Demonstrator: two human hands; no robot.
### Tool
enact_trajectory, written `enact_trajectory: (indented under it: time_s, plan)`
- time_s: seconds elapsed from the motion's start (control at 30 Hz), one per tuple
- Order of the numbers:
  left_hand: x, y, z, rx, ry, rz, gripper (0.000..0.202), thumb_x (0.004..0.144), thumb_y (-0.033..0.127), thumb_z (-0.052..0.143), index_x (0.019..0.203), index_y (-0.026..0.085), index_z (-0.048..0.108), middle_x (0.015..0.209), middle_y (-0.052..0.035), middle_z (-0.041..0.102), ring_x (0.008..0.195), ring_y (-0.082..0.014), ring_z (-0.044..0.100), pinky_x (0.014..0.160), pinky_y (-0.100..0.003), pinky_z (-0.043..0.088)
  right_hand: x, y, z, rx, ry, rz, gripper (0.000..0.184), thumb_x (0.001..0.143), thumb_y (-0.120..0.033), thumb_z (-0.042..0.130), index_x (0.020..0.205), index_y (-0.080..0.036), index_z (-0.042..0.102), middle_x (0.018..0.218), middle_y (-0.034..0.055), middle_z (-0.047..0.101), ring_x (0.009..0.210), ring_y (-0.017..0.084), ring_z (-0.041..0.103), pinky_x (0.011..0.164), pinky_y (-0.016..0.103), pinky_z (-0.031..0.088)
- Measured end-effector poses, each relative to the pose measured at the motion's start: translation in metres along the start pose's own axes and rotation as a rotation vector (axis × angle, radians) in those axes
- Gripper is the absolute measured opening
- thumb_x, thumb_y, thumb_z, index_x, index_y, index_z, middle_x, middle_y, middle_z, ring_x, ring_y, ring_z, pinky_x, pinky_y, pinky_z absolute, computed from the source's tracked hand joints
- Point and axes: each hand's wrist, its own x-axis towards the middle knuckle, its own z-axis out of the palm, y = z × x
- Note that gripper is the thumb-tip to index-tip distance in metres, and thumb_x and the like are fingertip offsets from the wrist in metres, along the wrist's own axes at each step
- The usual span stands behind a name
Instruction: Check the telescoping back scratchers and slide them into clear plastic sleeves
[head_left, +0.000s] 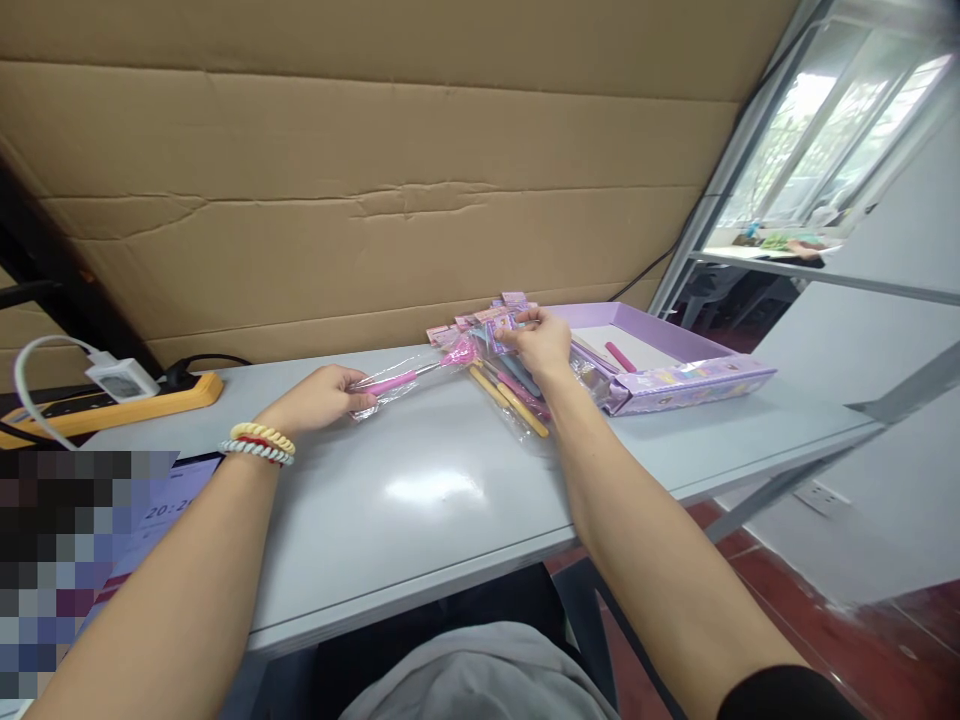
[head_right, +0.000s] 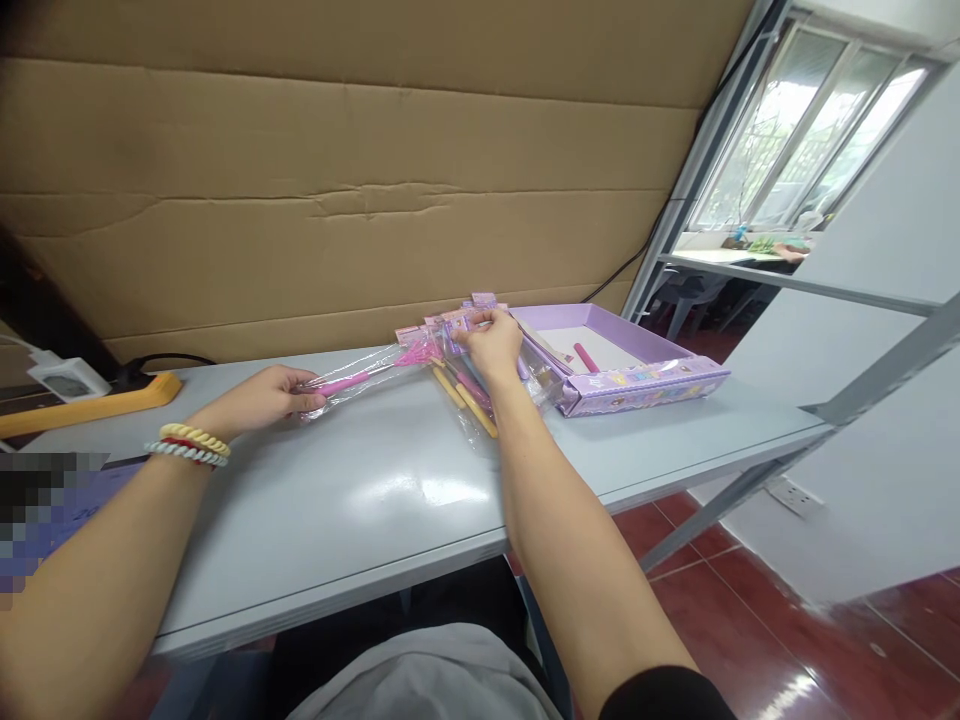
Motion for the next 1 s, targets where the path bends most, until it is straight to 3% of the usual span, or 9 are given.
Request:
enact_trajectory:
  time_s: [0.3, 0.5, 0.77, 1.0]
  plan:
    - [0.001, -0.002, -0.001, -0.016, 0.000, 0.003, 0.031, 0.070, 0.048, 0.057, 0.073, 0.017, 0.062, 0.061, -0.0003, 0.055, 0.056, -0.0133, 0.046, 0.053, -0.025, 0.033, -0.002, 0.001, 0.001, 0.022, -0.083, -0.023, 0.038, 0.051, -0.035, 0.072, 0.081, -0.014, 0.061, 0.059, -0.0036, 0.052, 0.055, 0.012, 0.045, 0.056, 0.025, 0.035]
    - [0.000, 0.000, 0.000, 0.014, 0.021, 0.000, 0.031, 0.069, 0.048, 0.057, 0.071, 0.017, 0.061, 0.061, -0.0005, 0.056, 0.055, -0.0135, 0.045, 0.053, -0.025, 0.033, -0.002, 0.001, 0.001, 0.008, -0.101, -0.053, 0.023, 0.056, -0.033, 0.068, 0.060, -0.016, 0.052, 0.051, -0.0074, 0.032, 0.050, 0.007, 0.026, 0.051, 0.024, 0.025]
    - [-0.004, 0.006, -0.001, 0.011, 0.015, 0.011, 0.027, 0.069, 0.045, 0.057, 0.069, 0.018, 0.060, 0.060, 0.0012, 0.055, 0.056, -0.0127, 0.045, 0.054, -0.025, 0.032, -0.004, -0.005, -0.003, 0.170, -0.150, 0.183, 0.031, 0.041, -0.027, 0.075, 0.060, -0.015, 0.053, 0.051, -0.0054, 0.046, 0.050, 0.009, 0.041, 0.052, 0.025, 0.033]
    - [-0.003, 0.003, -0.001, 0.022, 0.019, 0.016, 0.030, 0.070, 0.048, 0.056, 0.068, 0.018, 0.058, 0.059, 0.0005, 0.054, 0.054, -0.0127, 0.043, 0.053, -0.025, 0.031, -0.006, -0.009, -0.003, 0.278, -0.210, 0.146, 0.040, 0.037, -0.029, 0.078, 0.065, -0.014, 0.053, 0.057, -0.0039, 0.052, 0.052, 0.008, 0.043, 0.049, 0.022, 0.034]
